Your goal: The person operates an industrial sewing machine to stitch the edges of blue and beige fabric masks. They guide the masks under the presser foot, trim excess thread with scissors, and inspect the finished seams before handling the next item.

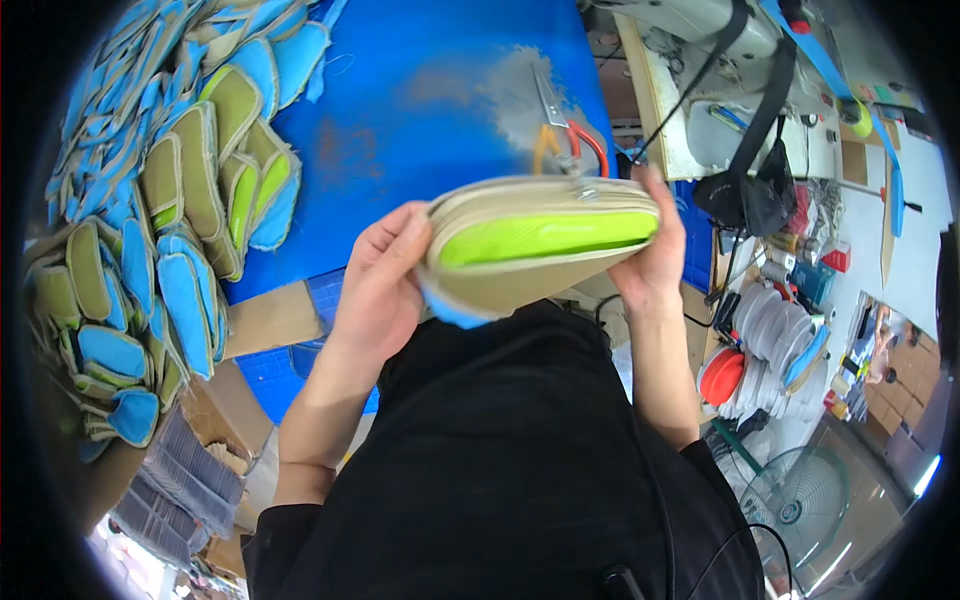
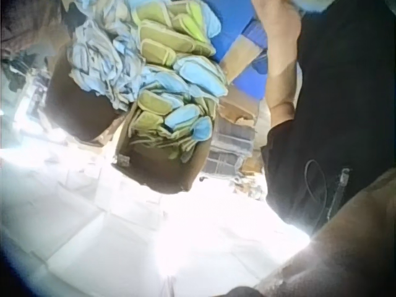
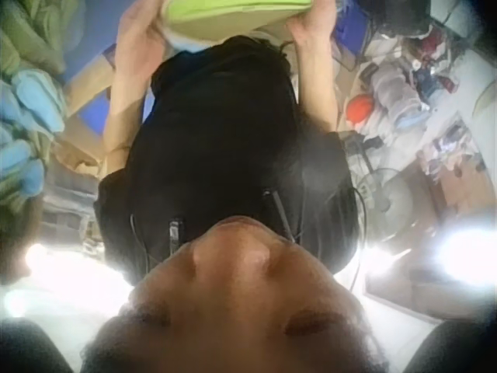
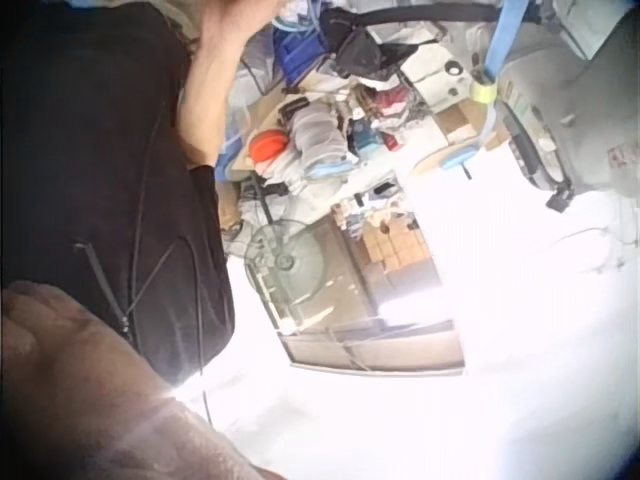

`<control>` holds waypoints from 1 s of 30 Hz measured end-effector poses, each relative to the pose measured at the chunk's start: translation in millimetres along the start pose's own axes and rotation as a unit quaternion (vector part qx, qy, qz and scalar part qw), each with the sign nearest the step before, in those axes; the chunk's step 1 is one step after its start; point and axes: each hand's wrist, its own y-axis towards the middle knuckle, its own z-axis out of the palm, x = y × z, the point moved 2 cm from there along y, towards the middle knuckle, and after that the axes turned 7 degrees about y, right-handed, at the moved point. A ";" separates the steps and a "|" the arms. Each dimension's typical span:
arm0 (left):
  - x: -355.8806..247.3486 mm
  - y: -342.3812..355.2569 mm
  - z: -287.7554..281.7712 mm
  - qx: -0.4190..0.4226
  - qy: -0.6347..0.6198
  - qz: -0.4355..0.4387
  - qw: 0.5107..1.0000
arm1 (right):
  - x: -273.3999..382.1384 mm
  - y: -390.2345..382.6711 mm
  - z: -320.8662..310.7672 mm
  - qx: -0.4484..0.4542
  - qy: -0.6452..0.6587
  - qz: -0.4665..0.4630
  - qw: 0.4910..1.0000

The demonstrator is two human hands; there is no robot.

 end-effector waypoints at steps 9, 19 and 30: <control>-17.6 5.3 29.1 -0.088 0.413 0.094 0.901 | 7.0 4.9 -15.2 -0.049 0.061 0.023 0.997; -12.7 2.4 26.4 0.019 0.114 0.019 0.993 | -6.1 19.6 -33.3 -0.033 0.120 0.111 0.986; -27.4 11.9 5.8 -0.014 0.019 -0.092 0.996 | -18.6 -0.3 -12.0 -0.014 -0.146 -0.007 0.989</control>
